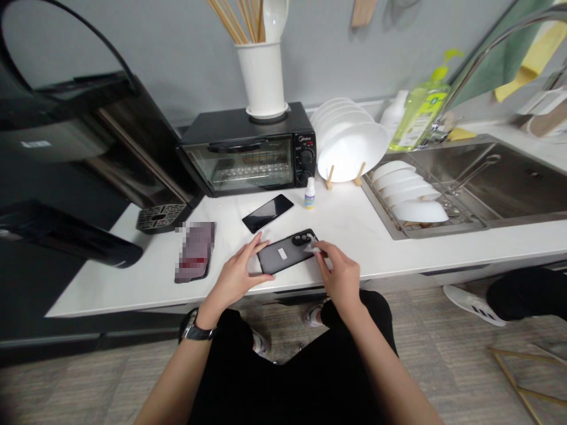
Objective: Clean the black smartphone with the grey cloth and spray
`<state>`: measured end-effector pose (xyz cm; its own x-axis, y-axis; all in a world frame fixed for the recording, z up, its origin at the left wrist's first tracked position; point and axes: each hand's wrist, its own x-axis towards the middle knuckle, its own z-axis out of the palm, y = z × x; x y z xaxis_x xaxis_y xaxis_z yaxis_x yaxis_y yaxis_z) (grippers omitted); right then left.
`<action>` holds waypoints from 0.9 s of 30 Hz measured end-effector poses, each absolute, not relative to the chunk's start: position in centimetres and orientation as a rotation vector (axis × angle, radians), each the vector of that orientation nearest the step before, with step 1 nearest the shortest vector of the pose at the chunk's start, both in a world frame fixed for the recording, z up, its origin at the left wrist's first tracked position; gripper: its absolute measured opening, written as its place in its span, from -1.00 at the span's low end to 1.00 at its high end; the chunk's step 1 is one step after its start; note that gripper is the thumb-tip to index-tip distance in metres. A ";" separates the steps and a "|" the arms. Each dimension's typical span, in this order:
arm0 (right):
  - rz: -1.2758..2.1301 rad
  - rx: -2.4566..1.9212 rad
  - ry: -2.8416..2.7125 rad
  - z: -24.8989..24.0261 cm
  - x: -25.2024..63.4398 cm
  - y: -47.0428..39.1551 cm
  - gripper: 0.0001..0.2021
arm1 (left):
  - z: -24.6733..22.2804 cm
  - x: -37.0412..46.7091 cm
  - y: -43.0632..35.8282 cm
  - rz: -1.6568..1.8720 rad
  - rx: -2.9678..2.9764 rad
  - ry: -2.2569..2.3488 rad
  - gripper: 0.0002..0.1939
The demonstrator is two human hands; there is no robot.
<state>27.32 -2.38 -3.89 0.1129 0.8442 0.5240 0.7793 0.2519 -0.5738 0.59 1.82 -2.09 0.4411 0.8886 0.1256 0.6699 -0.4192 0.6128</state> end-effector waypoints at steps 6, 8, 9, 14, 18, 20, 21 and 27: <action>-0.007 -1.659 -1.842 -4.2 24.2 0.7 -0.59 | -2.4 0.6 1.8 0.643 2.206 1.294 0.18; -0.050 -1.732 -1.846 -4.7 22.4 0.7 -0.55 | -2.4 0.6 1.8 0.652 2.190 1.290 0.19; -0.065 -1.755 -1.846 -4.8 21.4 0.7 -0.54 | -2.4 0.7 1.8 0.655 2.183 1.290 0.20; 0.062 -1.695 -2.056 -3.6 16.6 1.3 -0.53 | -2.4 0.6 2.0 0.637 2.188 1.294 0.16; 0.154 -1.648 -2.123 -2.3 14.6 0.5 -0.51 | -2.3 0.5 2.0 0.610 2.158 1.352 0.08; 0.150 -1.599 -2.135 -2.2 14.5 -0.8 -0.46 | -2.4 0.4 2.0 0.625 2.162 1.338 0.07; 0.157 -1.555 -2.143 -2.3 14.7 -1.6 -0.46 | -2.5 0.4 2.0 0.636 2.173 1.318 0.07; 0.257 -1.220 -2.096 -4.3 18.8 -5.2 -0.65 | -2.8 0.3 2.2 0.629 2.253 1.247 0.12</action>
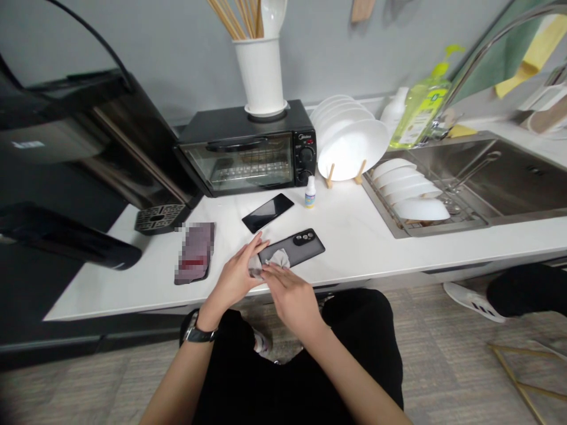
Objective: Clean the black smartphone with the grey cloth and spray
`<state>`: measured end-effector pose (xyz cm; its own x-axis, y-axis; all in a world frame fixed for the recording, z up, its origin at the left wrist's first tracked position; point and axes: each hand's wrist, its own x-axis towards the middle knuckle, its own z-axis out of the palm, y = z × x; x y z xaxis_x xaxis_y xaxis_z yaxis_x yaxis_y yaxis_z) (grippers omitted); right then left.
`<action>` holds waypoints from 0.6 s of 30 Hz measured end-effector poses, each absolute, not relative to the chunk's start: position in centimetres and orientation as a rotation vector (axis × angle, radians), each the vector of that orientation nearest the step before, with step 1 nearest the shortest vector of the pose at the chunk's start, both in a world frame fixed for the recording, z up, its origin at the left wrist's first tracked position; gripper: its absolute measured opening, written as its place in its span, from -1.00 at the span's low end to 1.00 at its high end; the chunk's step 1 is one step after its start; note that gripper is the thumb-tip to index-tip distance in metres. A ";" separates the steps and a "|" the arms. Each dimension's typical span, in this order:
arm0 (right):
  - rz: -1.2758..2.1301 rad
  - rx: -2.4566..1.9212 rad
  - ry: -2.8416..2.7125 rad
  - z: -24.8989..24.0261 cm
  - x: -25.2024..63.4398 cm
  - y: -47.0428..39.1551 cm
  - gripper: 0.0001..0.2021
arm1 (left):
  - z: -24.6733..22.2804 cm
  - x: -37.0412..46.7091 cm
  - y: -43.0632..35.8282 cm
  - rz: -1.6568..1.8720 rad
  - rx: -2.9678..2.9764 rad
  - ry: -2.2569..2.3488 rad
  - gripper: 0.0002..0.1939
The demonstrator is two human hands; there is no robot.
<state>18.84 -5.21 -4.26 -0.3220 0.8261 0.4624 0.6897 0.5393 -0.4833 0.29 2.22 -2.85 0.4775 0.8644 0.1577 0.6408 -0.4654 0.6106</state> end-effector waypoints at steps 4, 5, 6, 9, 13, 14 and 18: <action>0.234 -1.240 -1.931 -4.4 23.6 -5.1 -0.68 | -2.6 0.5 2.2 0.607 2.238 1.294 0.20; 0.205 -1.285 -1.856 -4.1 24.7 -4.8 -0.70 | -2.5 0.5 2.1 0.608 2.230 1.305 0.22; 0.169 -1.330 -1.770 -3.8 25.5 -4.2 -0.73 | -2.5 0.5 2.1 0.610 2.224 1.311 0.22; 0.094 -1.453 -1.577 -3.2 26.6 -2.1 -0.71 | -2.4 0.6 2.0 0.618 2.215 1.317 0.21; 0.049 -1.640 -1.777 -4.3 24.8 0.1 -0.53 | -2.5 0.6 2.0 0.628 2.220 1.315 0.20; 0.018 -1.686 -1.826 -4.6 23.9 0.3 -0.50 | -2.5 0.6 2.0 0.631 2.226 1.307 0.20; -0.059 -1.768 -1.886 -4.7 19.2 0.4 -0.46 | -2.6 0.5 2.1 0.653 2.250 1.257 0.16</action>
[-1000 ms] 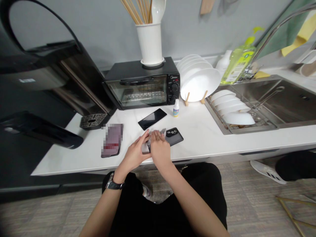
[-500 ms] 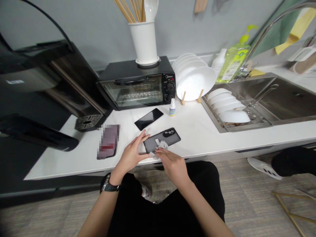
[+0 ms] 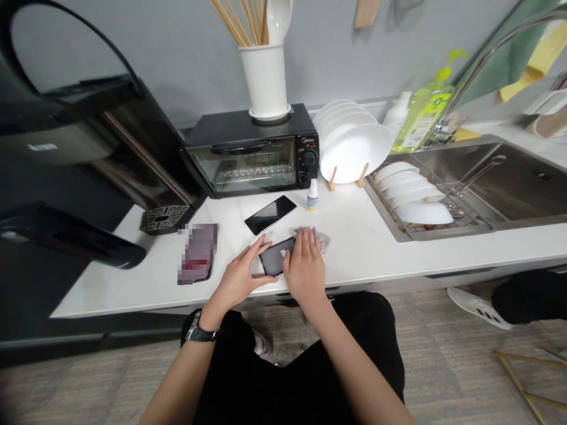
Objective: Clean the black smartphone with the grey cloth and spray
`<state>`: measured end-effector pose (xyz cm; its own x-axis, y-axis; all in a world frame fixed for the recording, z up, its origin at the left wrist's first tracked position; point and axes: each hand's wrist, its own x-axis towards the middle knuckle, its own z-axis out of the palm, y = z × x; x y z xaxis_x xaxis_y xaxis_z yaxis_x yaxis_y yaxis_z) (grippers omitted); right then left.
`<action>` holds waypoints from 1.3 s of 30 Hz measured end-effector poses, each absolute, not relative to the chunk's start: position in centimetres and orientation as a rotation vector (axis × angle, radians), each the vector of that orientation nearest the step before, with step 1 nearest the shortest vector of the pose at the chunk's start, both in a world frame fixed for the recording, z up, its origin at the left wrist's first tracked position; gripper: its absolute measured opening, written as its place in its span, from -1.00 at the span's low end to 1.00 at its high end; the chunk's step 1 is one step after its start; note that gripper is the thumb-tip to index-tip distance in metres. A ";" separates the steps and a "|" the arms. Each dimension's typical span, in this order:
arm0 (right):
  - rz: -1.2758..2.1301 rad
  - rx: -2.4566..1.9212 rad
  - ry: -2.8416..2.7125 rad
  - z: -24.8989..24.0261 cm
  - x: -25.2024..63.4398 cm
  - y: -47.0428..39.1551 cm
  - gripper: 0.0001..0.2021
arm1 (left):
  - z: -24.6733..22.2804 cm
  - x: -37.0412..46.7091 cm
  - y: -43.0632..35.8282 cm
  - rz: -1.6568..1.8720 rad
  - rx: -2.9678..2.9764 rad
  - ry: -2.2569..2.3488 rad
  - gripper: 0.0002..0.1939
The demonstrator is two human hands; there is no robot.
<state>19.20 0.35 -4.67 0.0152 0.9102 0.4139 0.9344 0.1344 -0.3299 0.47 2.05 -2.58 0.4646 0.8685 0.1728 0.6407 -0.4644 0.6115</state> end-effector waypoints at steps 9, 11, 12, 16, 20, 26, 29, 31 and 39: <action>0.098 -1.590 -2.050 -2.7 17.5 0.6 -0.48 | -2.9 0.4 2.1 0.619 2.231 1.286 0.16; 0.054 -1.552 -2.027 -3.3 20.3 0.4 -0.49 | -2.8 0.5 2.1 0.628 2.216 1.289 0.21; 0.047 -1.541 -2.024 -3.6 21.7 0.2 -0.51 | -2.8 0.5 2.1 0.628 2.211 1.293 0.22; 0.064 -1.571 -2.013 -4.2 24.7 0.5 -0.61 | -2.6 0.6 2.2 0.621 2.222 1.306 0.24; 0.079 -1.658 -1.991 -3.4 22.0 1.8 -0.67 | -2.6 0.6 2.2 0.616 2.240 1.294 0.23; 0.203 -1.469 -2.208 -2.5 16.6 -1.3 -0.62 | -3.1 0.3 2.1 0.616 2.217 1.341 0.16; 0.259 -1.296 -2.222 -3.1 18.2 -4.1 -0.57 | -3.1 0.2 2.2 0.627 2.252 1.263 0.14; 0.248 -1.275 -2.225 -3.7 20.4 -5.2 -0.55 | -2.9 0.3 2.2 0.626 2.250 1.264 0.15; 0.017 -1.647 -1.964 -4.4 27.0 -1.5 -0.58 | -2.2 0.6 2.0 0.609 2.237 1.275 0.19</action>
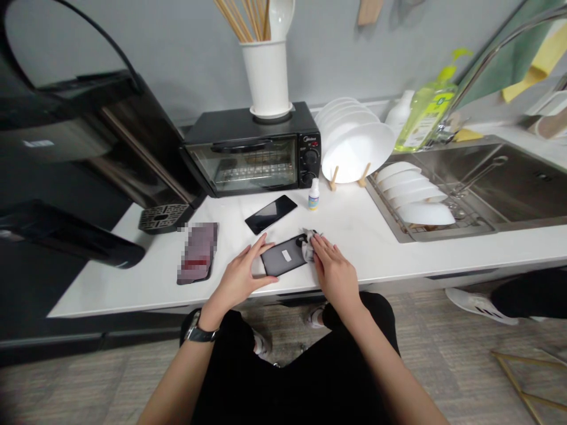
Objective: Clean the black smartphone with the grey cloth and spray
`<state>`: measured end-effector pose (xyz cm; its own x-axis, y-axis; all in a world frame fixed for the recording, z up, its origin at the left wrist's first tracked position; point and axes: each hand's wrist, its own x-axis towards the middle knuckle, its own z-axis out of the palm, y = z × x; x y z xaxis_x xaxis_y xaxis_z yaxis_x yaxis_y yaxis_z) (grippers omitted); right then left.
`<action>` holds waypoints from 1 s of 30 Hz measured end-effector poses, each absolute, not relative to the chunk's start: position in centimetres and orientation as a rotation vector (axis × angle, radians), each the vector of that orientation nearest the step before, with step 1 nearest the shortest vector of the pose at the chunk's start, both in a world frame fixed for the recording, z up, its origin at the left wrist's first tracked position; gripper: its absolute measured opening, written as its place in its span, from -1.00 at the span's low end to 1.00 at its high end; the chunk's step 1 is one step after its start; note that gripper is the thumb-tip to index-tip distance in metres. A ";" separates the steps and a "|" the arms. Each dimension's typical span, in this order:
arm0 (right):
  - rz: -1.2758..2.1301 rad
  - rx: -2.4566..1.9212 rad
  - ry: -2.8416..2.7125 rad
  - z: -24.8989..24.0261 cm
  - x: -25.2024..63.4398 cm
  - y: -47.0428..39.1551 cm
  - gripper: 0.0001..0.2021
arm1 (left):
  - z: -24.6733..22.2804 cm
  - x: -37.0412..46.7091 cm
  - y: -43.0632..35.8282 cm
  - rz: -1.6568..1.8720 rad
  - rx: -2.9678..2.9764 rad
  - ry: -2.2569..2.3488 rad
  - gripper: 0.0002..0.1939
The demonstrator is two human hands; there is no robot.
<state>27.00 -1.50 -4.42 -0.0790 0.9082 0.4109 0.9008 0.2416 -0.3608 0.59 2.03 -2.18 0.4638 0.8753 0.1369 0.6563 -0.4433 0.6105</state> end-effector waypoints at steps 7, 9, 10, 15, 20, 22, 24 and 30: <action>0.100 -1.841 -1.959 -2.3 19.6 2.6 -0.71 | -2.5 0.6 2.0 0.576 2.206 1.341 0.20; 0.121 -1.764 -2.037 -2.5 17.1 1.9 -0.66 | -2.5 0.6 2.0 0.539 2.176 1.412 0.19; 0.140 -1.718 -2.065 -2.6 16.4 1.2 -0.64 | -2.5 0.5 2.0 0.531 2.165 1.432 0.18; 0.245 -1.313 -2.187 -3.6 18.5 -3.5 -0.59 | -2.7 0.4 2.3 0.596 2.231 1.270 0.18; 0.119 -1.400 -2.153 -4.7 24.8 -5.3 -0.53 | -2.5 0.5 2.2 0.616 2.232 1.264 0.23; 0.013 -1.546 -2.090 -5.2 26.6 -4.3 -0.51 | -2.3 0.6 2.1 0.607 2.227 1.267 0.24; -0.054 -1.658 -2.024 -5.3 27.4 -2.6 -0.50 | -2.1 0.7 2.1 0.601 2.226 1.266 0.23; -0.041 -2.038 -1.809 -3.2 24.7 2.9 -0.63 | -2.2 0.7 2.1 0.600 2.243 1.272 0.22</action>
